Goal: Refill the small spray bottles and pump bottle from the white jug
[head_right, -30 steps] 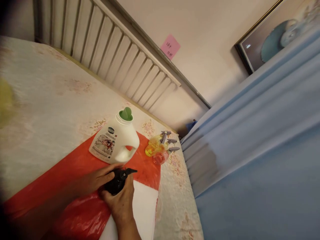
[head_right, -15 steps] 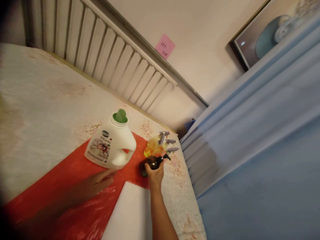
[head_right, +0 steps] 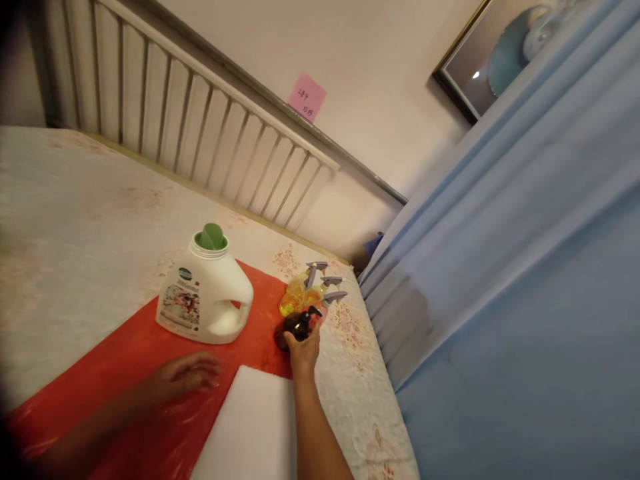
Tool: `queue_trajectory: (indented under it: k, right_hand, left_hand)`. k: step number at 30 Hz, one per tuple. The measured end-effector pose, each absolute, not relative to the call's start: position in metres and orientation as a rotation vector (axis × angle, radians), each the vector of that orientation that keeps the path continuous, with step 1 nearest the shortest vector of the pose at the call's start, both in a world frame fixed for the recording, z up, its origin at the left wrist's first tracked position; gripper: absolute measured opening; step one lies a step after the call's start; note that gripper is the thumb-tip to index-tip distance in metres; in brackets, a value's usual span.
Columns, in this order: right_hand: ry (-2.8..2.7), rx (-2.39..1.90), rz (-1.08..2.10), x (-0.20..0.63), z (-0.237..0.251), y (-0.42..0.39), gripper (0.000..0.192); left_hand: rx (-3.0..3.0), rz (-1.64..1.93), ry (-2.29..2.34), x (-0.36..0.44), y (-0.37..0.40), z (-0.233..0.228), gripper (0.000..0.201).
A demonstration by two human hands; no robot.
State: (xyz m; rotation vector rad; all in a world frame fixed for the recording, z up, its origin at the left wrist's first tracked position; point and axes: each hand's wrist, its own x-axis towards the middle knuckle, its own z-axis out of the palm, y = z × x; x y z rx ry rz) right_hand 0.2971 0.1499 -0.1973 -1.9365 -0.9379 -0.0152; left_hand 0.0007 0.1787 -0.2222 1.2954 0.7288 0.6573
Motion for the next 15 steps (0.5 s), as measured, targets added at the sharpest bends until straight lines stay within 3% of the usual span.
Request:
queue_trajectory:
  k: [6,9,15]
  right_hand:
    - [-0.94,-1.91,0.072,0.272,-0.202,0.069,0.044]
    - [-0.985,-1.884,0.143,0.252,-0.206,0.04,0.041]
    - [-1.259,-1.826,0.198,0.231,-0.209,0.02,0.07]
  left_hand:
    - [1.372,0.764,0.798,0.007,0.148,-0.214,0.028]
    - [1.5,0.811,0.944,0.029,0.126,-0.215,0.023]
    - [1.932,0.724,1.193,0.077,0.093,-0.211,0.066]
